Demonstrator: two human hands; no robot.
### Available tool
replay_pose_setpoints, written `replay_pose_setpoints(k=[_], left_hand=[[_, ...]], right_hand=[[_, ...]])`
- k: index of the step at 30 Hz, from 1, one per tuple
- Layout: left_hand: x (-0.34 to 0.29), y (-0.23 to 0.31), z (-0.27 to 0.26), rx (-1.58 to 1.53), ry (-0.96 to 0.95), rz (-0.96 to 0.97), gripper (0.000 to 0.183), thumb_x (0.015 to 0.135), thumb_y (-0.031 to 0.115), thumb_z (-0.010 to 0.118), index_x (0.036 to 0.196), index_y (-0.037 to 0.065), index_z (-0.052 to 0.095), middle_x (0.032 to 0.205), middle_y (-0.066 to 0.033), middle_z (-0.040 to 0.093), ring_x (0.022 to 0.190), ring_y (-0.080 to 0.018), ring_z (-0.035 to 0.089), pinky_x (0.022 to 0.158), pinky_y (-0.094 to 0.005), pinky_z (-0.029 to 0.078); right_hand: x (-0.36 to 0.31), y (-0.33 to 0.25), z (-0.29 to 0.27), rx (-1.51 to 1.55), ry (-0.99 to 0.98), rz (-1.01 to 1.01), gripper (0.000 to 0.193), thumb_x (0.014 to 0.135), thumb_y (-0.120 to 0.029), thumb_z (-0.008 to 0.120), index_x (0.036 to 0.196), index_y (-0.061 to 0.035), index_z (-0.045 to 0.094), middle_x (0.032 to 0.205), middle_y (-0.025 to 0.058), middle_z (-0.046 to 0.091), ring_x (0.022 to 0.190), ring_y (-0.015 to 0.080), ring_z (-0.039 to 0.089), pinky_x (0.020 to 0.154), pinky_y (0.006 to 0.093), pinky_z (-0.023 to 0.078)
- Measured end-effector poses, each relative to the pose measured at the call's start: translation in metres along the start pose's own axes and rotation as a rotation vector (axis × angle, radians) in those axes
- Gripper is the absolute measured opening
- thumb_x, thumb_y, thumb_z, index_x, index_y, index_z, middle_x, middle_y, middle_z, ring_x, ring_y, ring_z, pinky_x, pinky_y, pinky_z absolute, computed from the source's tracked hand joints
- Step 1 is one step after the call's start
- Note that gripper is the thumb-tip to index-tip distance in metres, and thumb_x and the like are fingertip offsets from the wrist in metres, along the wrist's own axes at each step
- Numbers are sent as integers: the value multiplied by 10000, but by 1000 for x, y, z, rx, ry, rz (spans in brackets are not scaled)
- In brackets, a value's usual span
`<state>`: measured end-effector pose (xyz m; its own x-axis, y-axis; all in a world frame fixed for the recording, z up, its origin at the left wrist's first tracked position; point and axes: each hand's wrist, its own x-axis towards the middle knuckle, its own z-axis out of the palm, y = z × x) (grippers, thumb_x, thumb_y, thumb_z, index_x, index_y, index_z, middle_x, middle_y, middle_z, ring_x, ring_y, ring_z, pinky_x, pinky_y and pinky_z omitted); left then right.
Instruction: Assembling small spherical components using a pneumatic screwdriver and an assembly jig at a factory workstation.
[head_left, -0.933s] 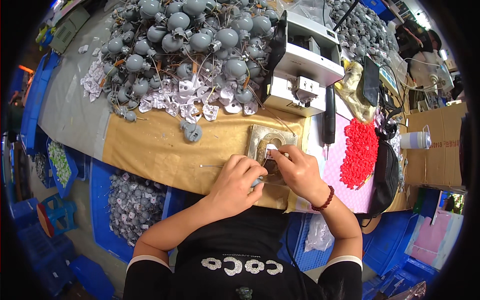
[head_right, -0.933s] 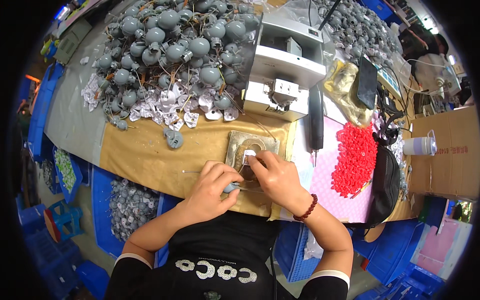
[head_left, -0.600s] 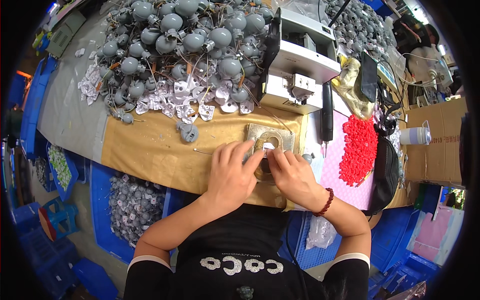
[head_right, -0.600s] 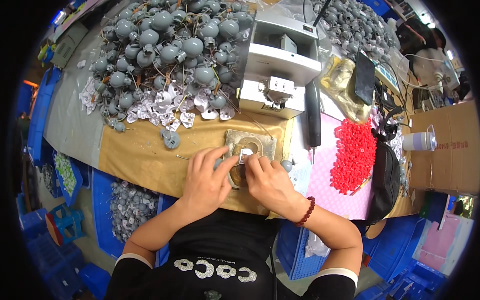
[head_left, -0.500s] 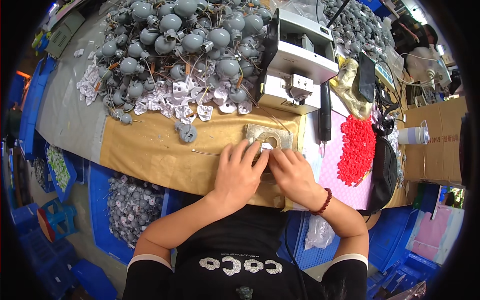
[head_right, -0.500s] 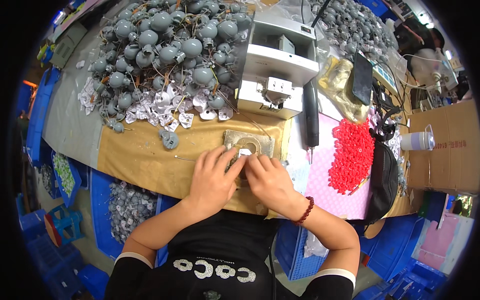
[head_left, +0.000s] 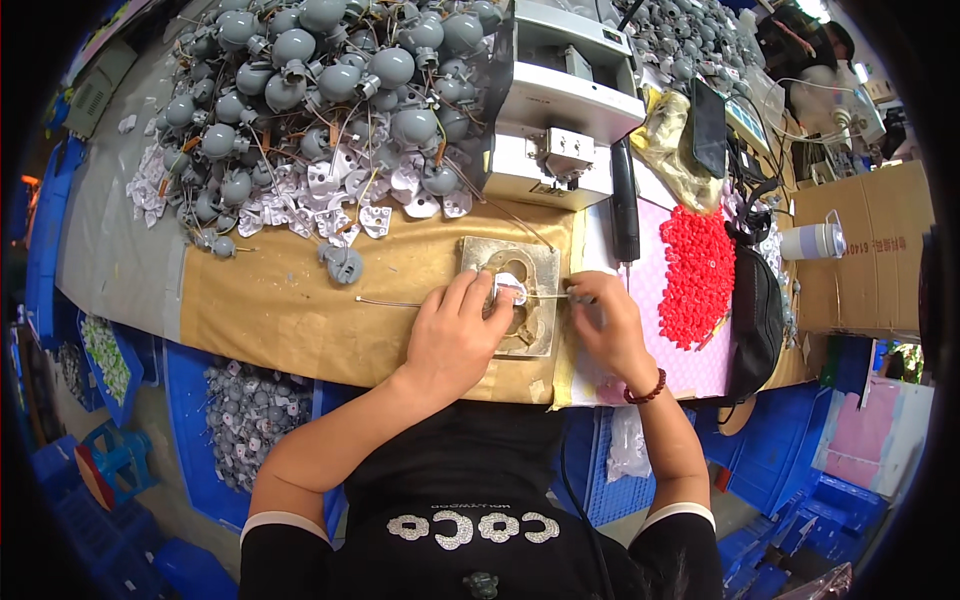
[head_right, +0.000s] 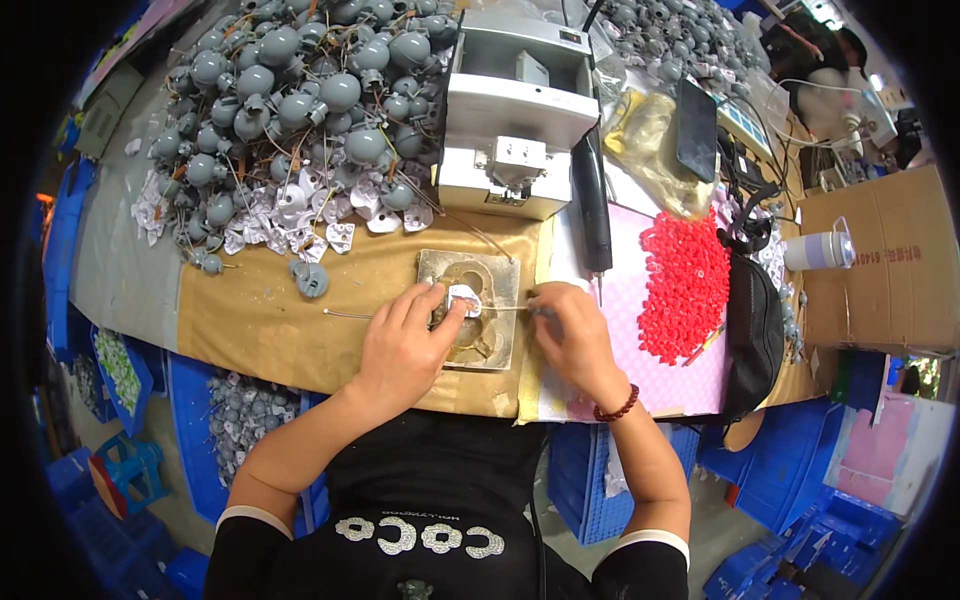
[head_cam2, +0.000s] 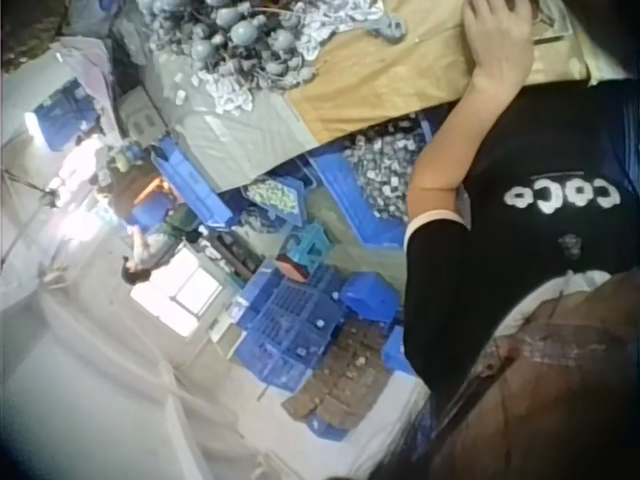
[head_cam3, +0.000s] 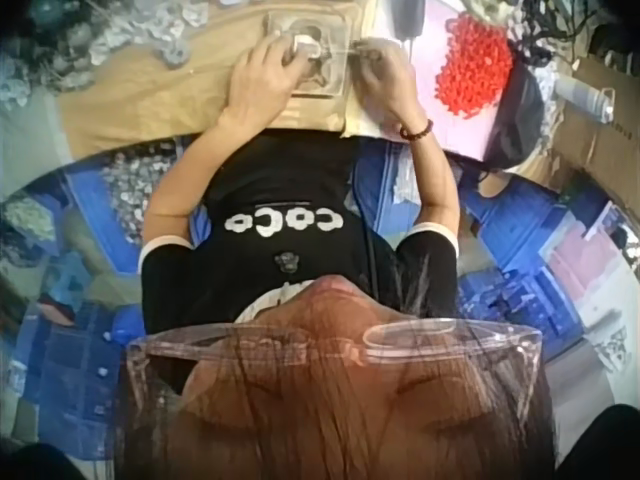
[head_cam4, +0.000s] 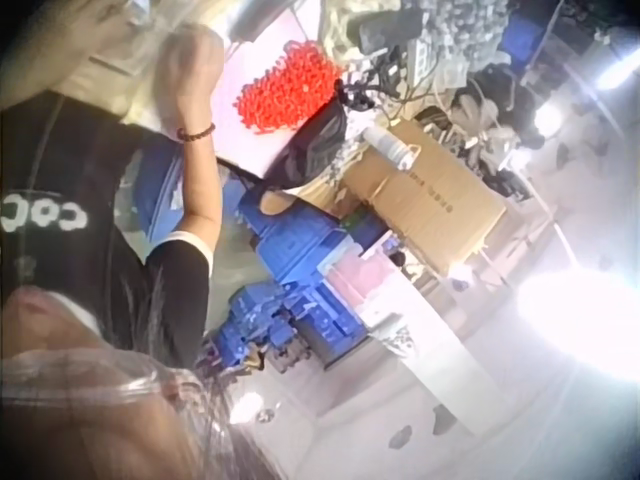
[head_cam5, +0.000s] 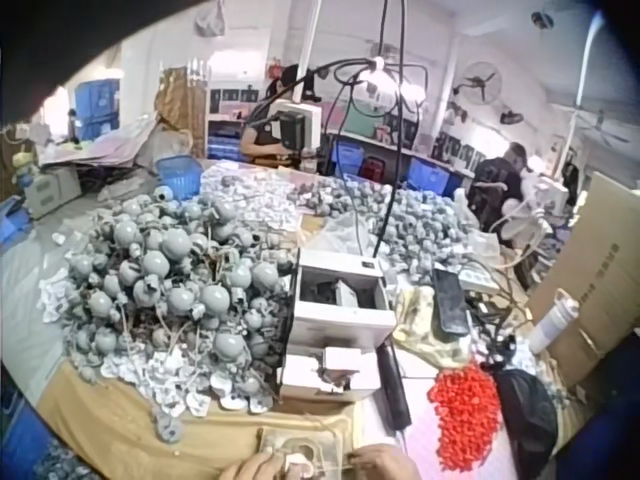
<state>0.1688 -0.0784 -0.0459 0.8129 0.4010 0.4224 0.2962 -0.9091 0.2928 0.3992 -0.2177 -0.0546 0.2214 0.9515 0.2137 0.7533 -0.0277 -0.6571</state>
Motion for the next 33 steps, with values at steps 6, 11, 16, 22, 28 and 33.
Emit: replay_pose_setpoints(k=[6,11,16,22,28,33], left_hand=[[0,-1,1,-13,-11,-4,333,853,77,660,1181,53,713,1187,-153,652,1155,-330,624,874,-411,517],[1,-4,1,-57,-4,6,336,813,76,714,1150,76,725,1170,-133,645,1156,-319,626,879,-413,526],[2,-15,-2,-164,-16,14,344,748,65,757,1090,92,730,1167,-126,640,1158,-321,623,900,-425,537],[2,-18,-1,-203,-27,14,360,727,58,750,1085,93,728,1159,-127,632,1153,-321,620,911,-425,538],[3,-19,-1,-200,-23,10,360,731,61,747,1088,96,729,1123,-113,622,1143,-312,621,903,-417,540],[5,-19,-2,-224,-20,7,346,746,69,751,1089,101,721,1110,-101,617,1104,-302,625,874,-418,539]], right_hand=[[22,-11,15,953,223,266,358,886,80,703,1203,-29,576,1188,113,654,1017,187,649,847,289,575],[48,-20,-2,1136,-256,424,442,854,49,765,1258,-45,614,1114,82,687,948,130,661,841,274,564],[75,-49,-12,480,-451,356,409,836,-31,802,1233,-52,705,953,30,679,751,70,581,669,275,500],[94,-65,-14,36,-425,109,413,805,-174,774,1190,-35,721,935,172,712,837,329,680,796,406,550],[98,-69,-14,-72,-390,133,384,819,-178,759,1175,-38,724,968,171,701,890,348,690,807,433,552],[91,-60,-5,-114,-316,55,453,824,-141,799,1263,-81,706,936,117,675,740,252,644,681,366,534]])
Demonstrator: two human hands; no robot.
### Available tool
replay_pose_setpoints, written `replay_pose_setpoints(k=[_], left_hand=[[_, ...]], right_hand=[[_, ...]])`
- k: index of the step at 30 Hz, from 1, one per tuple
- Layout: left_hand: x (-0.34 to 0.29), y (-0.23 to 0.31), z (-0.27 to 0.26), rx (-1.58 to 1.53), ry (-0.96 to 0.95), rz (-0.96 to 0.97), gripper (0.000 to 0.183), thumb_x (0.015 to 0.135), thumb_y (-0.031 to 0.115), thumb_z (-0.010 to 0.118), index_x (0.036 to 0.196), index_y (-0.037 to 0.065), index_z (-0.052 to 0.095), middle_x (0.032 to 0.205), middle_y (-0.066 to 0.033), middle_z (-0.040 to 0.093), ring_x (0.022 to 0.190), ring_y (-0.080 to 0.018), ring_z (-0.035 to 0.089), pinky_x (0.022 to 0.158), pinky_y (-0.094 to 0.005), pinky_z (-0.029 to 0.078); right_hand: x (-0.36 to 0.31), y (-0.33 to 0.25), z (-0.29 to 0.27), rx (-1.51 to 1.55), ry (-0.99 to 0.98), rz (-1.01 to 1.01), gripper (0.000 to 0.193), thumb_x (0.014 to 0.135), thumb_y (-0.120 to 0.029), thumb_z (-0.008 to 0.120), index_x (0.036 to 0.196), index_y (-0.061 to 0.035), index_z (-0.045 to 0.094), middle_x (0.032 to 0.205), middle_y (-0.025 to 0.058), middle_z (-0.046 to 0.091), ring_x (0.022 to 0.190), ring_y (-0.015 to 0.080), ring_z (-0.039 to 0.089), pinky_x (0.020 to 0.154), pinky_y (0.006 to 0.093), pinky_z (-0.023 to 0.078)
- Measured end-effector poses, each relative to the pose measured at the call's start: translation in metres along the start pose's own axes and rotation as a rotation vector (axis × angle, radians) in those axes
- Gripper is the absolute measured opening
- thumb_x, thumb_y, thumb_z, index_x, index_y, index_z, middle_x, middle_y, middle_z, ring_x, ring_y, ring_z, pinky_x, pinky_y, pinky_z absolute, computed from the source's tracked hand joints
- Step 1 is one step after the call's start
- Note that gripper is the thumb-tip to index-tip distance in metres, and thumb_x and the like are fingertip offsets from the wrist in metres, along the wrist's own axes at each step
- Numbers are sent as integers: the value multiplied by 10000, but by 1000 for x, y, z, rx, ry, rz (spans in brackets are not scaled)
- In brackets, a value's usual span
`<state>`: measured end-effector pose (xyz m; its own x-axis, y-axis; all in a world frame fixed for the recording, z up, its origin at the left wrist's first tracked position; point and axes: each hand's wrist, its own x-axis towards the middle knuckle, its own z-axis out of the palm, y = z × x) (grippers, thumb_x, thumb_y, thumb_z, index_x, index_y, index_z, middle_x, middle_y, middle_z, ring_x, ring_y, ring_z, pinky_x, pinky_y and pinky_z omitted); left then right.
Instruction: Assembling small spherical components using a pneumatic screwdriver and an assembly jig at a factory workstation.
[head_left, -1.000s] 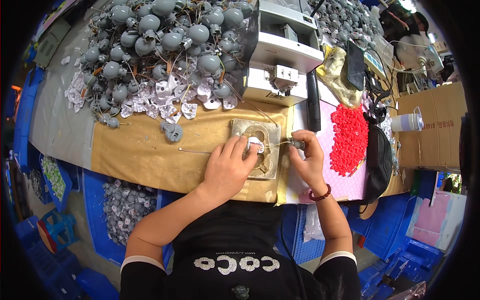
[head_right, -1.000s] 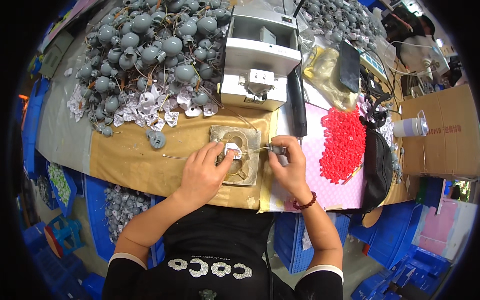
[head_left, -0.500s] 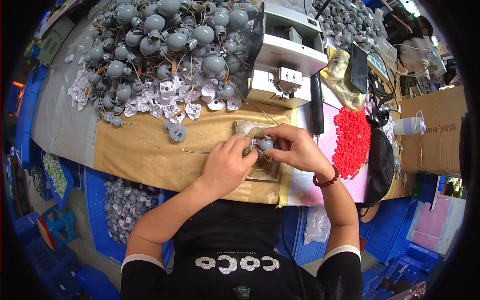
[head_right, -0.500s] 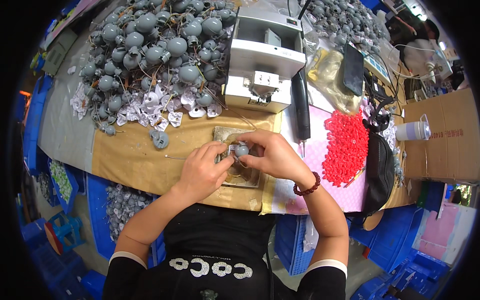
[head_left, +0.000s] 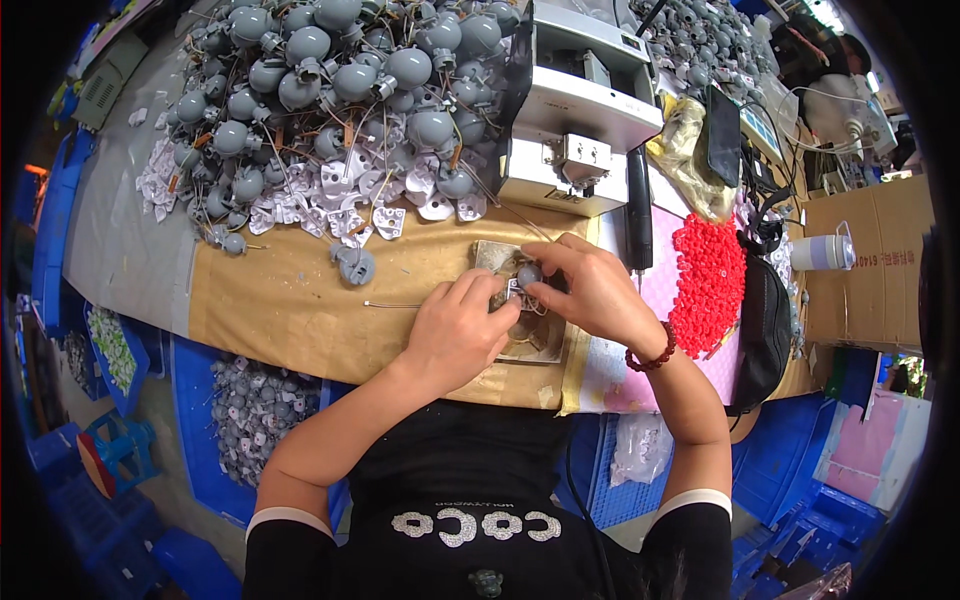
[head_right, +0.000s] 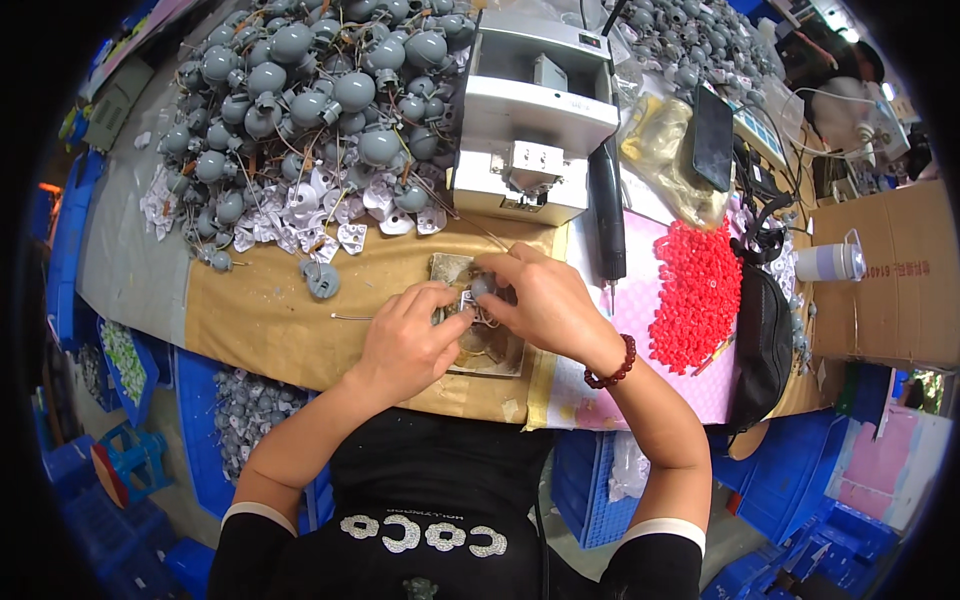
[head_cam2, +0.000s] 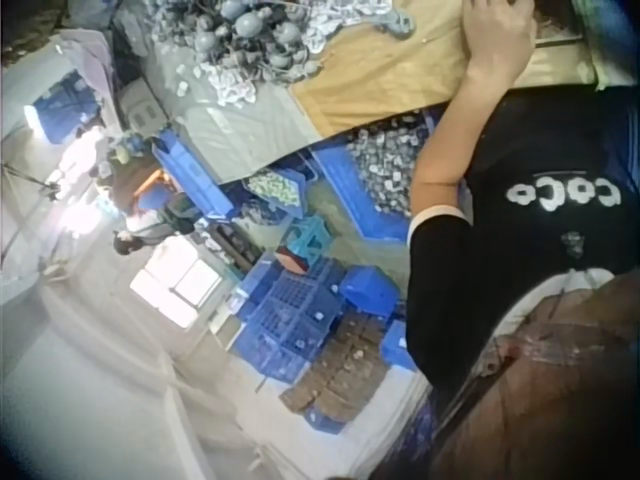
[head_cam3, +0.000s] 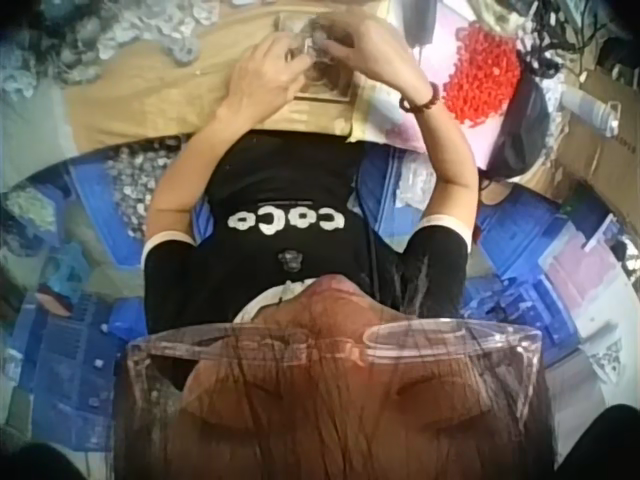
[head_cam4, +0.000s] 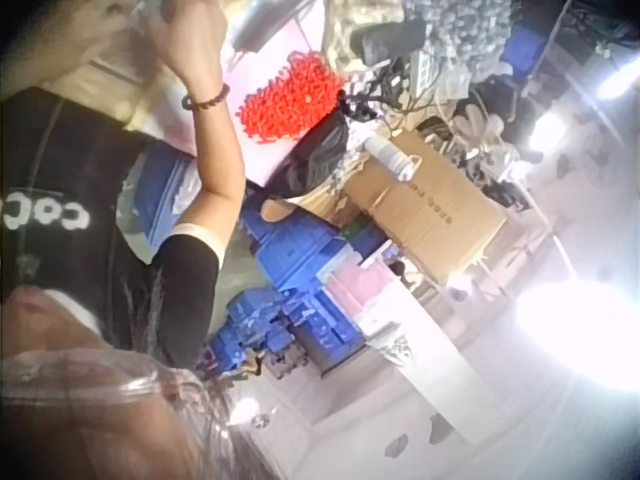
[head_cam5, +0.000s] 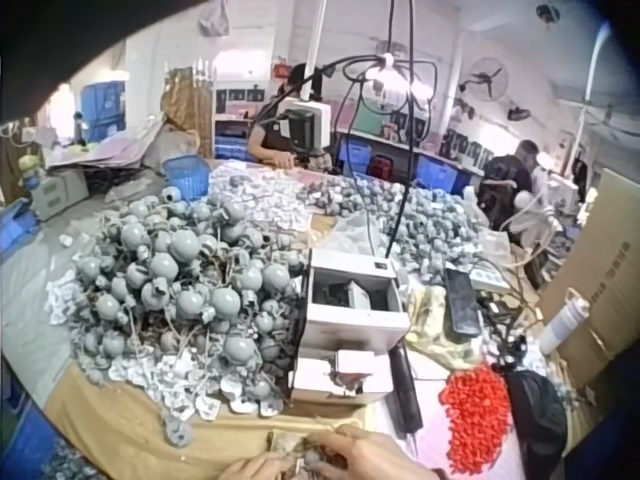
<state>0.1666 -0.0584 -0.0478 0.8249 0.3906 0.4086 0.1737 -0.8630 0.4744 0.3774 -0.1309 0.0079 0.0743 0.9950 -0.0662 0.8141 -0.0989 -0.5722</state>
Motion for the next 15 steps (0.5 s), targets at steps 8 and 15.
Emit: replay_pose_setpoints(k=[8,15], left_hand=[[24,10,5,3,30,-137,365,772,118,765,1123,90,666,1024,-56,613,1027,-268,610,841,-418,493],[27,9,8,45,10,-117,352,777,134,766,1113,95,671,979,-54,600,982,-267,597,827,-412,484]], right_hand=[[-15,12,12,223,277,-8,496,856,-39,774,1332,-80,641,1003,116,668,758,246,652,692,380,547],[21,132,-21,-281,594,212,545,930,-206,710,1394,23,539,1090,252,672,958,448,642,853,494,526]])
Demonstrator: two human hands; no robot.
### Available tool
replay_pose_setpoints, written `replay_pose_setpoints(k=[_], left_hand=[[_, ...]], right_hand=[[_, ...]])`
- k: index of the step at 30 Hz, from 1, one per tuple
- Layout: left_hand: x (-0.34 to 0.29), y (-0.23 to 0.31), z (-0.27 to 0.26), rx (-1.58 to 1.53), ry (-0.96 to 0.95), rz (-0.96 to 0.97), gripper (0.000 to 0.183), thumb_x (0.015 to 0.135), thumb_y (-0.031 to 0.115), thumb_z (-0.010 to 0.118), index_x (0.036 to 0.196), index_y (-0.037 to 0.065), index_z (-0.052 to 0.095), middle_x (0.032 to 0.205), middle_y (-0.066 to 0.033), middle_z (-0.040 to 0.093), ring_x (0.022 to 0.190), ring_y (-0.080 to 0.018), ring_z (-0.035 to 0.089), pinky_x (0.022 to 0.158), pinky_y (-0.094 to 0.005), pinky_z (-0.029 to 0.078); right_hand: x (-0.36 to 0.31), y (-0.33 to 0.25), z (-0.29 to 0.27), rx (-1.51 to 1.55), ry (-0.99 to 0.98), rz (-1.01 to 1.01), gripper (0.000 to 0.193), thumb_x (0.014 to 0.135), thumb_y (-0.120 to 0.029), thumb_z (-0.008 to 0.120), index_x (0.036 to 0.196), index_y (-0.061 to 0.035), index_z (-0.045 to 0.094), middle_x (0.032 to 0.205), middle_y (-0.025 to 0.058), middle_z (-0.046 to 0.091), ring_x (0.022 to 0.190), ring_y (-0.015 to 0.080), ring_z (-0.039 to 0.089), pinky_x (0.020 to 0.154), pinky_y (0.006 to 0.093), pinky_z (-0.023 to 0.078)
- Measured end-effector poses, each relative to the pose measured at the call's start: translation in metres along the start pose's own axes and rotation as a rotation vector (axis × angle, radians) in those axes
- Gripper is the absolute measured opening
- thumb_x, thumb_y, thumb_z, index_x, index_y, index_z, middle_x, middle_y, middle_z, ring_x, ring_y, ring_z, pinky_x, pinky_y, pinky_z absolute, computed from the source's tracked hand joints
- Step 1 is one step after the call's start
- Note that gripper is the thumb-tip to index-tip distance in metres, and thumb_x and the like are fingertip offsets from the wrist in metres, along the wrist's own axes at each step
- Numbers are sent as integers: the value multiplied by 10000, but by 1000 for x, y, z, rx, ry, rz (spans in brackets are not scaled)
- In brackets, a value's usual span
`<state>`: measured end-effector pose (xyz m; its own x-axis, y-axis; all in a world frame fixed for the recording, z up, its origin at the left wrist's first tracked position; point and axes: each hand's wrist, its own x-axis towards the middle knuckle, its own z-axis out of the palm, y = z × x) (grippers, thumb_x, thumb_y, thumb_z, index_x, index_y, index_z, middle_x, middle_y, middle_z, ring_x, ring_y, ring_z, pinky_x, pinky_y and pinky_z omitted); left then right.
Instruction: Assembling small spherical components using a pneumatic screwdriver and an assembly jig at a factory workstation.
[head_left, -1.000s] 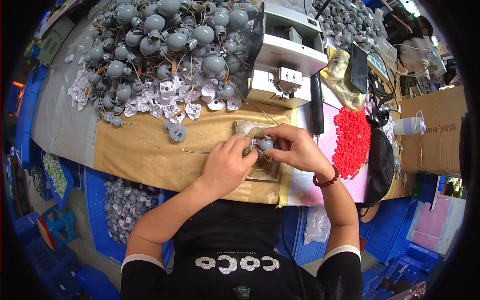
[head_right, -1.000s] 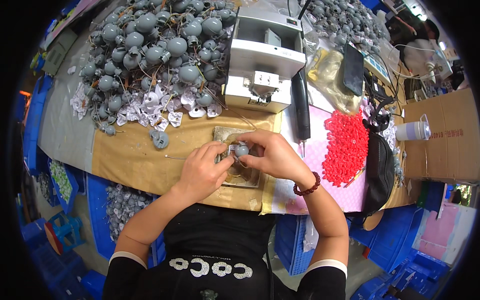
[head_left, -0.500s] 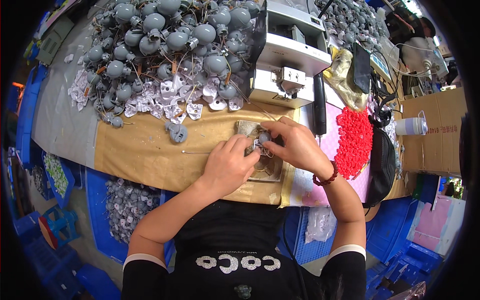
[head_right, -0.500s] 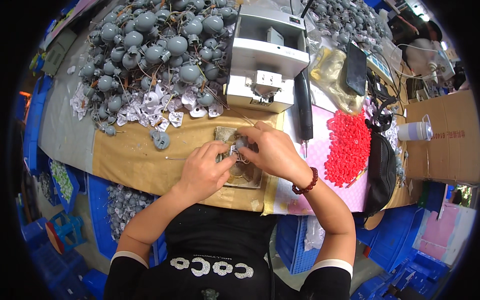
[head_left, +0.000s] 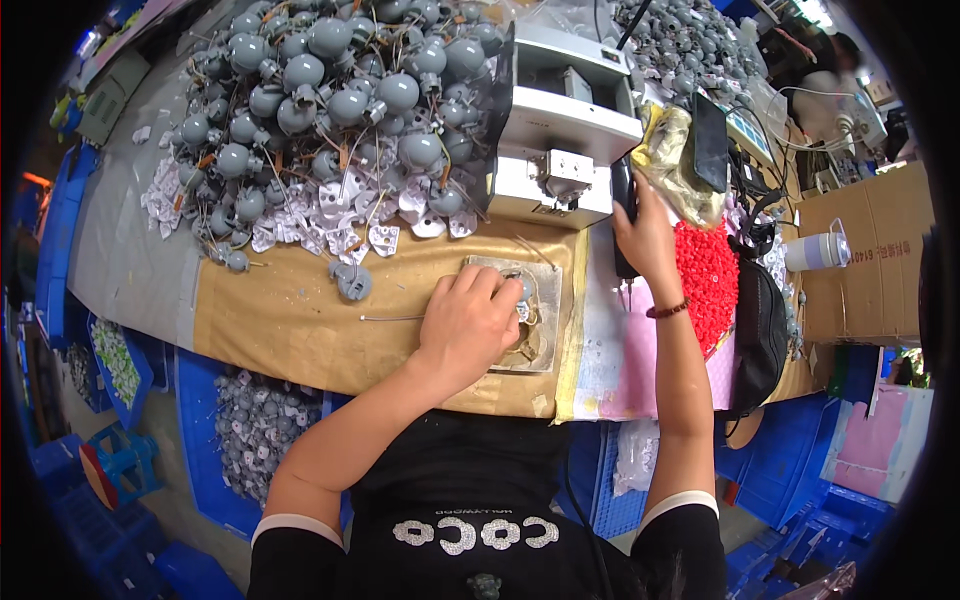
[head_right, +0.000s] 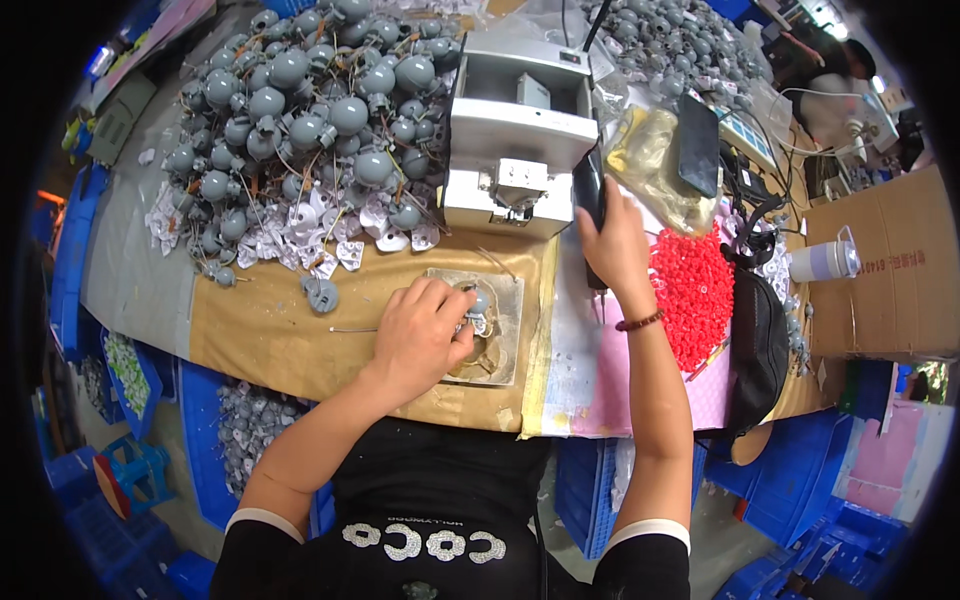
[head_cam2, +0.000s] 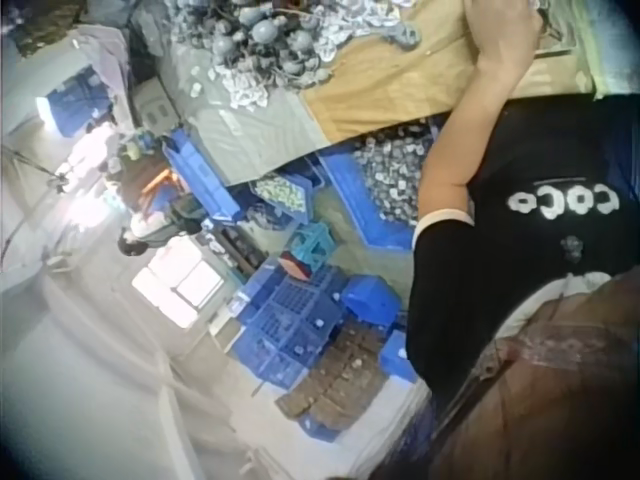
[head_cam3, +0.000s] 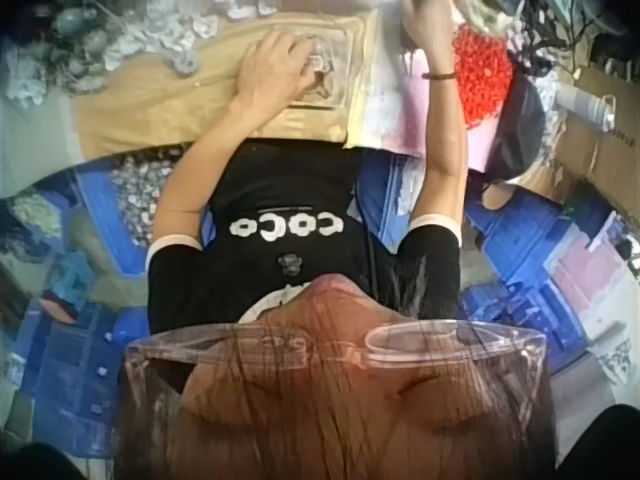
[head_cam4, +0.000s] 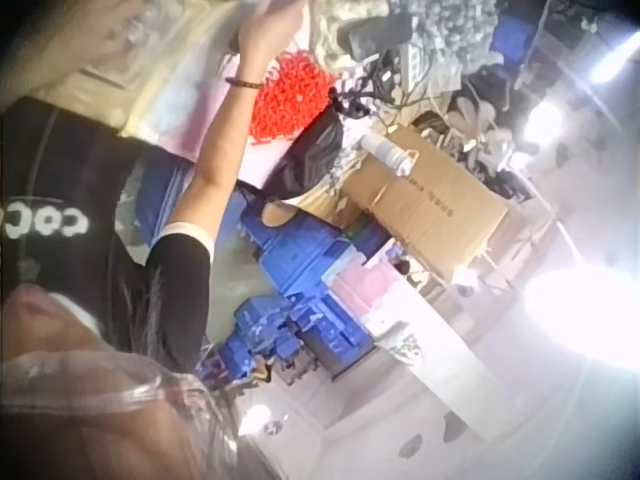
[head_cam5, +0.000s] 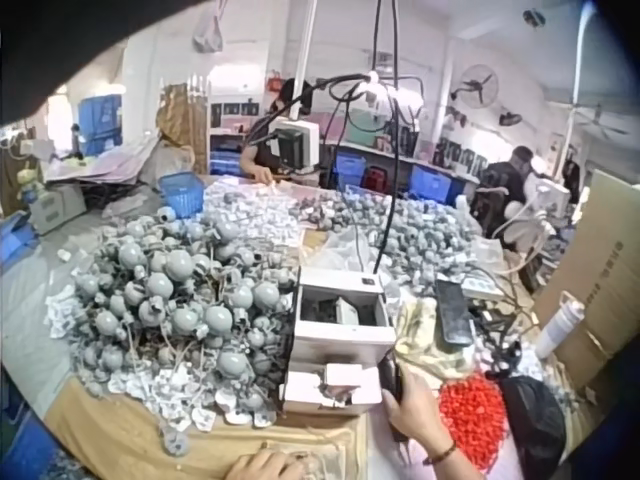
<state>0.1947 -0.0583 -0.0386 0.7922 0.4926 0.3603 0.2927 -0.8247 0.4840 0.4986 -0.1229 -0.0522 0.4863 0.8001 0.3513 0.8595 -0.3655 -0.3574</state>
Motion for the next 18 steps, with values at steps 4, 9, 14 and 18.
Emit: replay_pose_setpoints(k=[4,9,14,18], left_hand=[[2,3,-2,-16,-6,-4,343,780,152,770,1104,96,675,976,-58,600,973,-269,591,824,-414,484],[2,1,-2,-34,-3,-12,336,786,159,773,1102,100,675,963,-68,598,926,-280,610,766,-414,501],[-3,-2,-4,-65,-1,-36,347,791,161,781,1117,112,673,956,-78,609,868,-306,633,707,-429,515],[-2,4,-2,-68,-13,-58,360,796,170,781,1136,127,670,978,-79,620,819,-323,649,693,-438,526]], right_hand=[[6,15,4,279,-38,255,636,854,-280,797,1356,50,589,923,220,741,789,308,727,752,383,566],[-12,-41,-61,578,506,78,636,847,-88,780,1411,-6,499,950,119,687,852,186,679,785,321,545],[8,-137,-125,1480,228,-283,874,832,60,738,1545,-24,239,846,68,628,734,167,638,744,306,540],[39,-145,-96,1219,307,-189,723,849,102,728,1468,9,368,816,15,628,701,98,609,679,254,507]])
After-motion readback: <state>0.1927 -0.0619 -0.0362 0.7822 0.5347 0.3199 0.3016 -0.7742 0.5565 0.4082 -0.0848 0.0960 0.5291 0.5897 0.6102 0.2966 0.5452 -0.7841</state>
